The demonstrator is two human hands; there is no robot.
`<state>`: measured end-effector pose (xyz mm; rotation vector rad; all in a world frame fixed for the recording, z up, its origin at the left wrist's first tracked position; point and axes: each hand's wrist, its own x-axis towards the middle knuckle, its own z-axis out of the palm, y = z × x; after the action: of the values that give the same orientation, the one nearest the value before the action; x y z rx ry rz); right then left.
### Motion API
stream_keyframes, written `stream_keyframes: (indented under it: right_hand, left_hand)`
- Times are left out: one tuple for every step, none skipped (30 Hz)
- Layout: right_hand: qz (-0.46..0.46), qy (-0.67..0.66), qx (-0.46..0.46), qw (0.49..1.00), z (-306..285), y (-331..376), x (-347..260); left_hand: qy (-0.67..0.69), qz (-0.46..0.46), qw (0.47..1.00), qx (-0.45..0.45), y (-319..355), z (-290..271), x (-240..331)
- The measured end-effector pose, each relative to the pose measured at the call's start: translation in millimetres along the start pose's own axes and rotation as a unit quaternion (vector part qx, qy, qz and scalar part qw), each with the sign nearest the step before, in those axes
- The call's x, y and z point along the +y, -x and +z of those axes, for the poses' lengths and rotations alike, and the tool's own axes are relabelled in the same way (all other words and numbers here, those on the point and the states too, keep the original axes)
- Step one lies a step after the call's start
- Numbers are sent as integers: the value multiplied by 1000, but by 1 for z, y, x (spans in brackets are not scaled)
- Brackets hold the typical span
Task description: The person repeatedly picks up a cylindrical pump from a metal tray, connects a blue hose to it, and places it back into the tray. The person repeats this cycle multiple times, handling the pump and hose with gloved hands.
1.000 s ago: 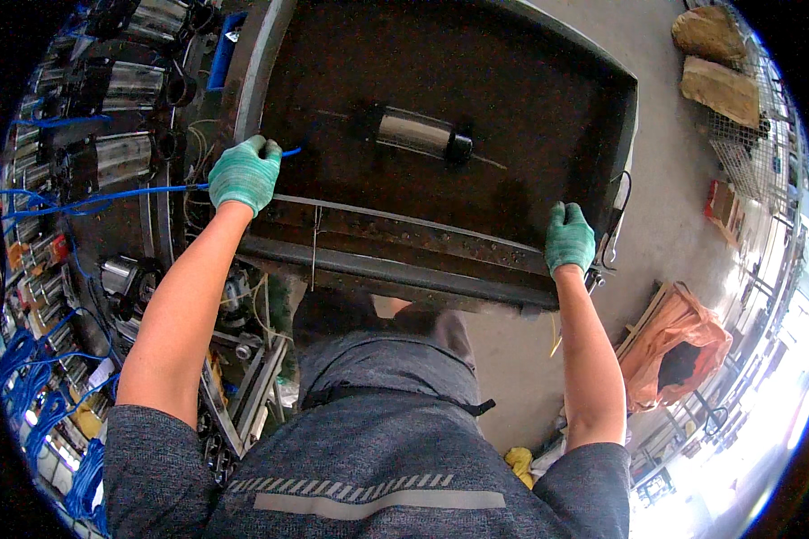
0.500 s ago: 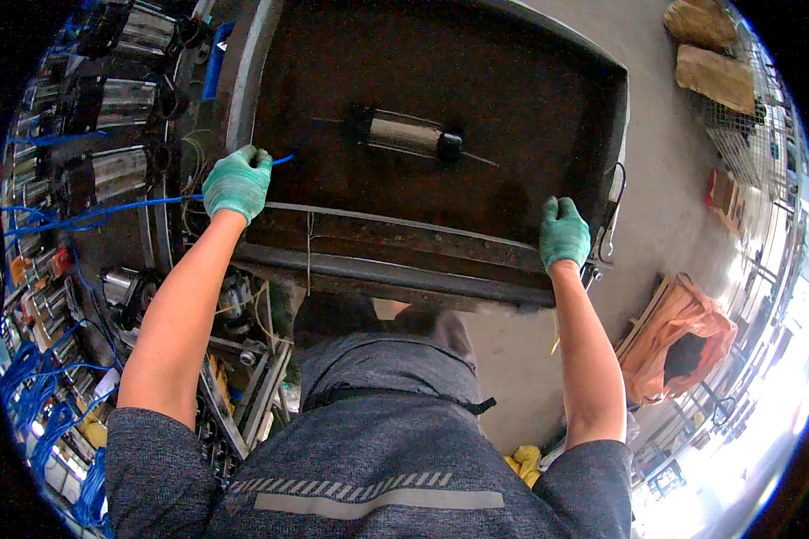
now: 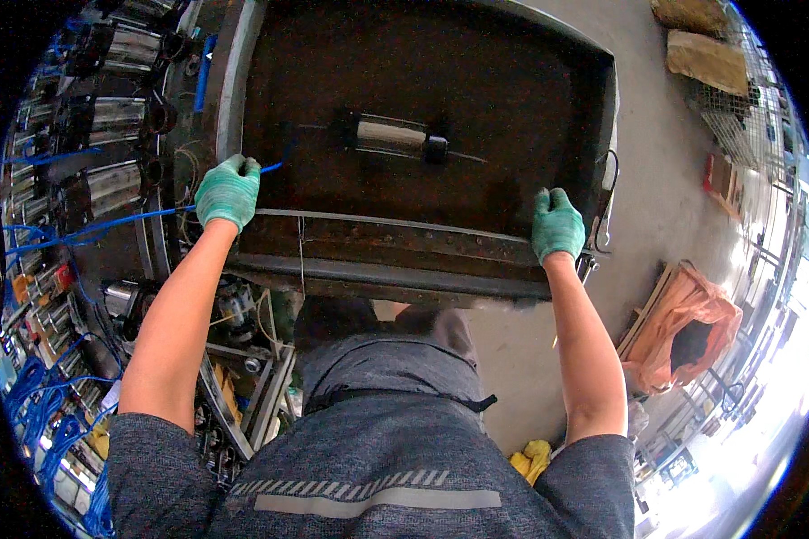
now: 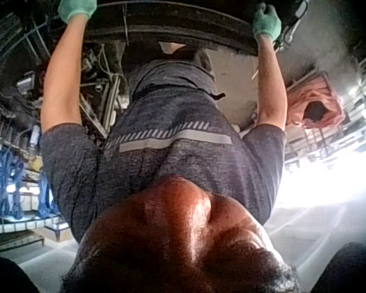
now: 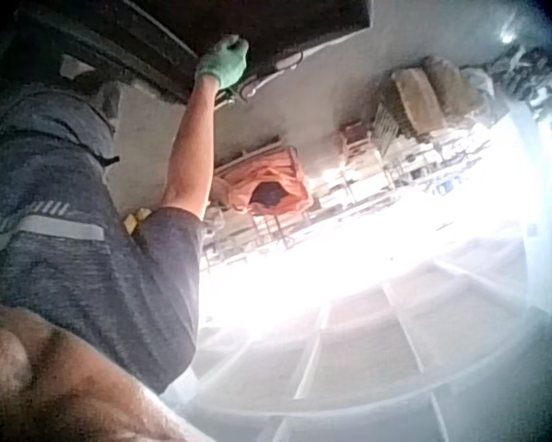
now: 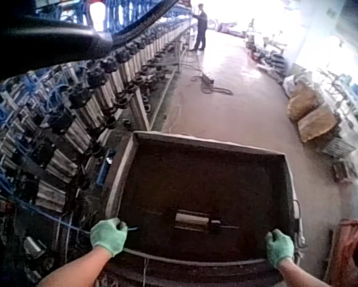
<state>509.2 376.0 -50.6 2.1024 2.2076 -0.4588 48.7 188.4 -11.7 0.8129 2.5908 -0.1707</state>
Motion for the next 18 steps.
stream_keyframes:
  right_hand:
    - [-3, -2, 1, 1000, 0, 0, 1]
    - [-7, -4, 2, 1000, 0, 0, 1]
    - [-3, 0, 1, 1000, 0, 0, 0]
    - [1, 4, 0, 1000, -2, 0, -3]
    - [4, 8, -1, 1000, -3, 1, -5]
    - [4, 8, -1, 1000, -3, 1, -4]
    - [3, 8, -1, 1000, -3, 1, -4]
    - [2, 7, -2, 1000, -2, 1, -3]
    - [1, 6, -2, 1000, -2, 0, -2]
    - [-1, 4, -2, 1000, -1, 0, -1]
    - [-2, 3, -2, 1000, -1, -1, 0]
    - [1, 4, -3, 1000, -1, 0, 0]
    - [3, 4, -4, 1000, -2, 0, -2]
    - [6, 5, -5, 1000, -3, 0, -3]
    - [7, 6, -5, 1000, -3, 1, -4]
    - [8, 7, -5, 1000, -4, 1, -5]
    - [9, 8, -6, 1000, -4, 1, -5]
    - [9, 8, -6, 1000, -4, 1, -5]
  left_hand:
    - [0, -2, 1000, 1, -1, 1, 0]
    - [-2, -1, 1000, 0, -1, 1, 0]
    - [-4, -1, 1000, -1, -1, 1, 0]
    - [-6, 0, 1000, -1, -1, 1, 0]
    - [-8, 1, 1000, -4, -1, 1, 0]
    - [-9, 2, 1000, -6, -1, 1, 0]
    - [-11, 3, 1000, -8, -1, 0, 0]
    - [-12, 2, 1000, -4, 0, 0, 0]
    - [-12, 1, 1000, -1, 1, 0, 1]
    - [-11, 0, 1000, 3, 1, -1, 1]
    - [-13, 1, 1000, 2, 1, -1, 1]
    - [-14, 1, 1000, 1, 0, 0, 1]
    - [-15, 1, 1000, 0, 0, 0, 1]
    - [-15, 1, 1000, 1, 0, 0, 1]
    - [-14, 1, 1000, 3, 0, 0, 1]
    - [-14, 0, 1000, 4, 0, 0, 1]
    - [-15, 1, 1000, 3, 0, 1, 0]
    - [-16, 1, 1000, 2, -1, 2, -1]
